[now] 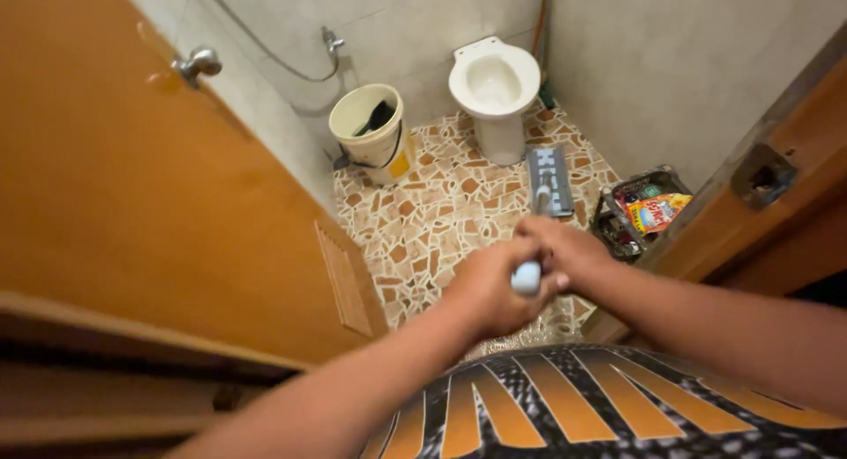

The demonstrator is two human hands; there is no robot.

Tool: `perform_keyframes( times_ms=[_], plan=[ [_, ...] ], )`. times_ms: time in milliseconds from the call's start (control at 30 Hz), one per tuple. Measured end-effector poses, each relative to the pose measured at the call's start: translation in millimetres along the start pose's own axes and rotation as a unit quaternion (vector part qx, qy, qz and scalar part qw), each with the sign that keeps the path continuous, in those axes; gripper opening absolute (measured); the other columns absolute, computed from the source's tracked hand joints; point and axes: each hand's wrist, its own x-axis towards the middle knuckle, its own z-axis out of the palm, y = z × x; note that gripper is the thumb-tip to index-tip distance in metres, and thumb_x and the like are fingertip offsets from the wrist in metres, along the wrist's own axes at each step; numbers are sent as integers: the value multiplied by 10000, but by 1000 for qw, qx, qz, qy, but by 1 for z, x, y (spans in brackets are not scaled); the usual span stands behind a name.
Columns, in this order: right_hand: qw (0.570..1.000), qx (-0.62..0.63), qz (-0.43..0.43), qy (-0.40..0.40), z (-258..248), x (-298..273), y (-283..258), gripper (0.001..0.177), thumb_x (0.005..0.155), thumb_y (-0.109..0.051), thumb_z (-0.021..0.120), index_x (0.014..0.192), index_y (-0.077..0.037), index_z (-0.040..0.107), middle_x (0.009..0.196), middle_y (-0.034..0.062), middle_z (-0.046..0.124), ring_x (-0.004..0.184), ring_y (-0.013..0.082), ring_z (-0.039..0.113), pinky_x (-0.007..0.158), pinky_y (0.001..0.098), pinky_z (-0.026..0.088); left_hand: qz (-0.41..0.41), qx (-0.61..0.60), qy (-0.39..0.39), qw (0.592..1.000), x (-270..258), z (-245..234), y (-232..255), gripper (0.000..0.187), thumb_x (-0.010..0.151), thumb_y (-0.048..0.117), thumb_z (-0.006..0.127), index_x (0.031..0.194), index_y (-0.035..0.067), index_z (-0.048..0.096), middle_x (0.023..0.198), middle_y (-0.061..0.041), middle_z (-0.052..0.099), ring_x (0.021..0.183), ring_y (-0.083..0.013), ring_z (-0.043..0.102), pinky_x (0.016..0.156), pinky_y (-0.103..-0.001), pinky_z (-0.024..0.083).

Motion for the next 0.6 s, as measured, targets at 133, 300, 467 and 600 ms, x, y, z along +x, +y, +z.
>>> perform_keyframes(
  times_ms=[133,300,467,600],
  plan=[
    [973,-178,-146,9,-16,-10,-6,198,852,-136,651,1049,-121,646,935,55,695,836,135,658,718,296,525,48,-4,44,998,4,7,8,308,842,403,757,969,127,707,908,-132,746,818,-310,725,754,-392,571],
    [976,-69,-177,-105,-63,34,20,458,660,-118,802,1055,-115,570,982,28,689,863,86,635,717,294,563,57,-25,114,992,46,22,18,311,872,429,722,924,126,682,886,-132,743,816,-324,721,737,-412,561],
    [983,-109,-127,-75,-94,20,11,288,761,-107,753,1021,-99,630,997,32,698,891,84,637,760,280,564,60,-52,105,991,62,31,33,332,860,458,727,921,133,685,900,-137,749,837,-342,724,746,-410,566],
    [984,166,24,-59,-90,-7,19,240,826,-128,684,1056,-74,643,991,53,693,864,112,655,723,307,558,84,-1,5,996,43,1,50,372,809,509,755,920,158,702,889,-135,748,855,-338,738,766,-413,568]
  ],
)
